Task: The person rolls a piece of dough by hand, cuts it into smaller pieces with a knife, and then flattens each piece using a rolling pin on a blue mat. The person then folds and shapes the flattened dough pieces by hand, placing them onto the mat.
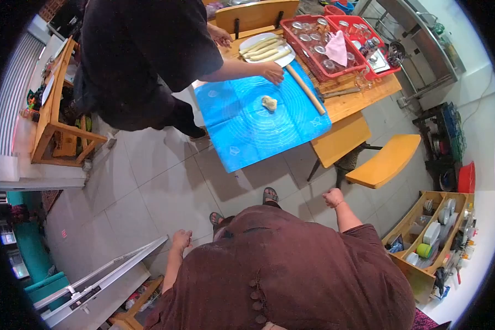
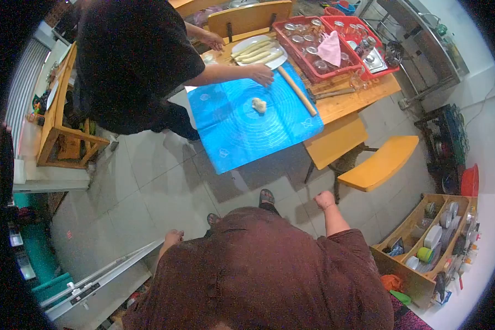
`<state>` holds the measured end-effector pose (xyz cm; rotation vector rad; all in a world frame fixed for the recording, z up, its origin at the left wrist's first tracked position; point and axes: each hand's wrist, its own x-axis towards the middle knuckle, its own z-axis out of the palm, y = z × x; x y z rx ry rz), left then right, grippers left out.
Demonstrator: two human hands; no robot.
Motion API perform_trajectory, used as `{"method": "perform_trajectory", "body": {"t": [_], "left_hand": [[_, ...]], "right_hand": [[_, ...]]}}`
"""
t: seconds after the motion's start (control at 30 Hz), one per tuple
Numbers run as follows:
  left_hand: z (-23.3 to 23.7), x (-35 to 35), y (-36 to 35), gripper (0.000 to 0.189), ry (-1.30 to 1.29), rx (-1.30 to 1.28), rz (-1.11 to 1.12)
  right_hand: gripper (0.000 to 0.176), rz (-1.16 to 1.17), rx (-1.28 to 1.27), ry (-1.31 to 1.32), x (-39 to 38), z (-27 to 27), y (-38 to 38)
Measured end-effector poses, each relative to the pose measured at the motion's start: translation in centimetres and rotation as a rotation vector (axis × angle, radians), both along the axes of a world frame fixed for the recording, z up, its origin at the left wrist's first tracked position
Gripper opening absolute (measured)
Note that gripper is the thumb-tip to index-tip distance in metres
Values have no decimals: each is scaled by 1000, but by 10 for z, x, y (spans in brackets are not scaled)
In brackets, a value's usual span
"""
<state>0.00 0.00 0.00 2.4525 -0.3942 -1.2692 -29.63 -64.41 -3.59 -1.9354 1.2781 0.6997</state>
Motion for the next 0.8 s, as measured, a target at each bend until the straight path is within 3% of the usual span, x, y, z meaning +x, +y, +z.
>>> {"method": "perform_trajectory", "body": {"t": [0.07,0.1,0.17,0.3,0.37,0.6,0.7,0.8], "left_hand": [[22,4,-2,25,6,-71,146],[0,-37,-90,25,55,-136,151],[34,-32,-104,24,217,-36,594],[66,-47,-124,22,164,38,646],[52,-58,-107,22,165,60,638],[-23,-59,-27,20,133,136,561],[18,-43,-56,19,168,56,643],[53,-31,-69,19,183,-16,734]], "right_hand": [[20,-139,77,68,1,-4,9],[20,-140,6,107,-43,25,-76],[18,145,8,76,-39,13,-76],[19,34,37,-13,-23,-15,-79],[23,49,26,-77,8,19,-61],[25,4,27,-162,36,41,-34],[25,85,-11,-86,17,44,-30],[25,-10,28,28,-23,10,-28]]}}
